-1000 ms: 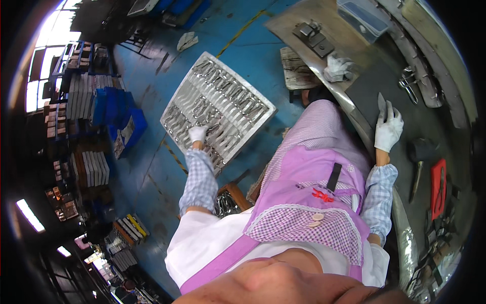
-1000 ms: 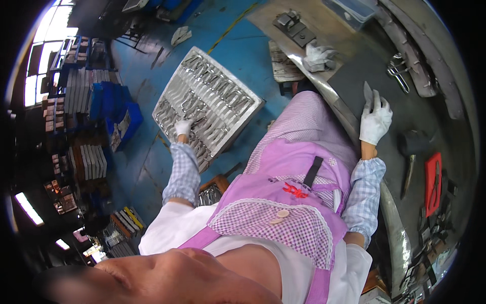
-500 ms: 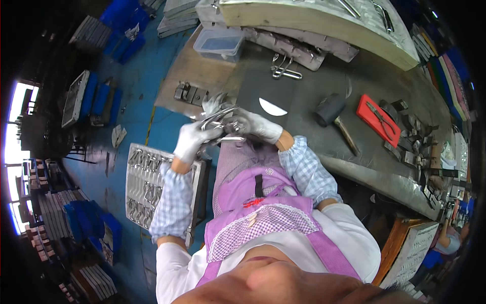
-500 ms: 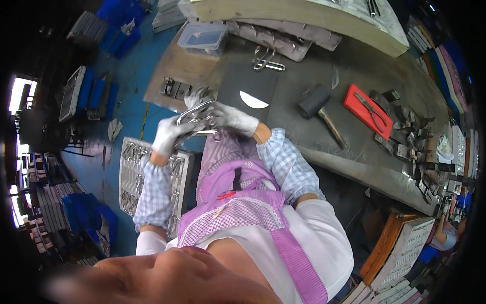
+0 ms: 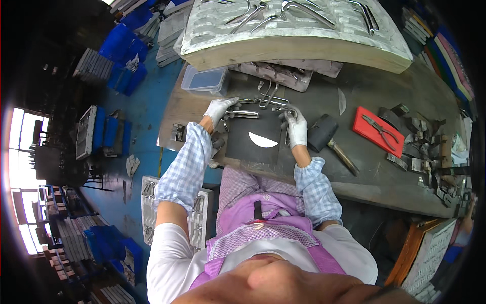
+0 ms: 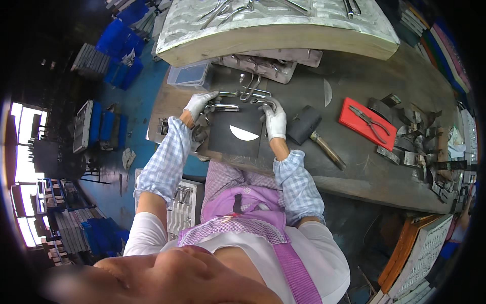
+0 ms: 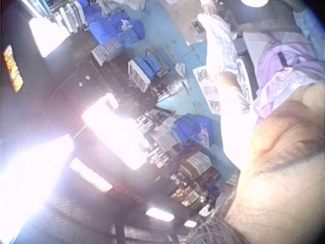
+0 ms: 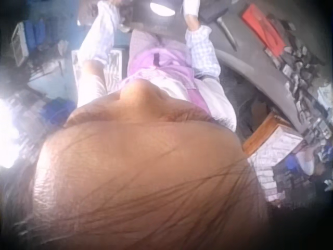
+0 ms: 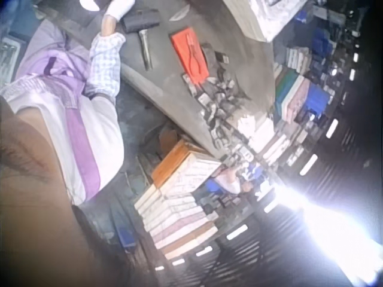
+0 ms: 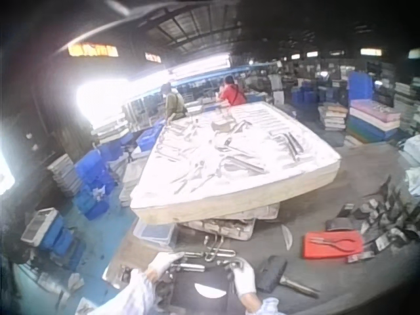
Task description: Manually fitting and hammering metal components into a fixture.
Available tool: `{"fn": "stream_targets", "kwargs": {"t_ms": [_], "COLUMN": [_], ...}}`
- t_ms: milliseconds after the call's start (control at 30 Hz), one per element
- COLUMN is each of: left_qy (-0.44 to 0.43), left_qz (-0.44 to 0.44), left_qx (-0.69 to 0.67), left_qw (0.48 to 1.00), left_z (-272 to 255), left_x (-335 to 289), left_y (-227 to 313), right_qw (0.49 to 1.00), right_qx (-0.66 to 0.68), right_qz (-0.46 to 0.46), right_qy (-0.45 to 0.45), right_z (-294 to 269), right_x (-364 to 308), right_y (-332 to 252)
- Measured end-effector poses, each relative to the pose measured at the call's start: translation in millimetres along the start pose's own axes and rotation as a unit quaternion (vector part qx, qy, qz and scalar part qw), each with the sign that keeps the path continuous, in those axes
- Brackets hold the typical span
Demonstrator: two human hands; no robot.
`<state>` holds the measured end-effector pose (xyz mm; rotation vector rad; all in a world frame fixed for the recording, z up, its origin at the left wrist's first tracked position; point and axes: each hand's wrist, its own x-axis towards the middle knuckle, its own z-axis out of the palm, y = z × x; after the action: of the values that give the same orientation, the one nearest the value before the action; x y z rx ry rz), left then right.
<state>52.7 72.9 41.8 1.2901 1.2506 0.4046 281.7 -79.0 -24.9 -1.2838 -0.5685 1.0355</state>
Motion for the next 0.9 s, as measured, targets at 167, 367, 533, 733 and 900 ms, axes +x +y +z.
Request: {"fn": "stream_targets", "kwargs": {"t_ms": [167,367,533,733,900], "left_qy": [0.040,0.069,0.260,0.111,0.147], "left_qz": [0.051,0.075,0.127,0.180,0.027], "left_qx": [0.208,0.336,0.372,0.176,-0.268], "left_qw": [0.976,0.936,0.882,0.961,0.952], "left_z": [-20.1,-58.5,-70.6,68.4,85.6], "left_x": [24.4,47.2,3.3,-143.4,-137.7], "left_y": [-1.2,-10.8,-33.5,-36.6,-81.6], "right_qw": [0.963,0.955,0.993,0.994,0.937], "right_qx": [-0.259,-0.292,-0.120,-0.091,-0.205], "right_qz": [-0.024,-0.015,-0.004,-0.028,-0.014], "right_qy": [0.076,0.051,-0.003,-0.054,-0.284], "right_z": [-11.5,-6.0,-13.8,33.8,38.2], "right_x": [28.6,11.6,-6.8,-55.1,-111.5], "right_y": [16.2,16.0,20.0,19.5,-23.9]}}
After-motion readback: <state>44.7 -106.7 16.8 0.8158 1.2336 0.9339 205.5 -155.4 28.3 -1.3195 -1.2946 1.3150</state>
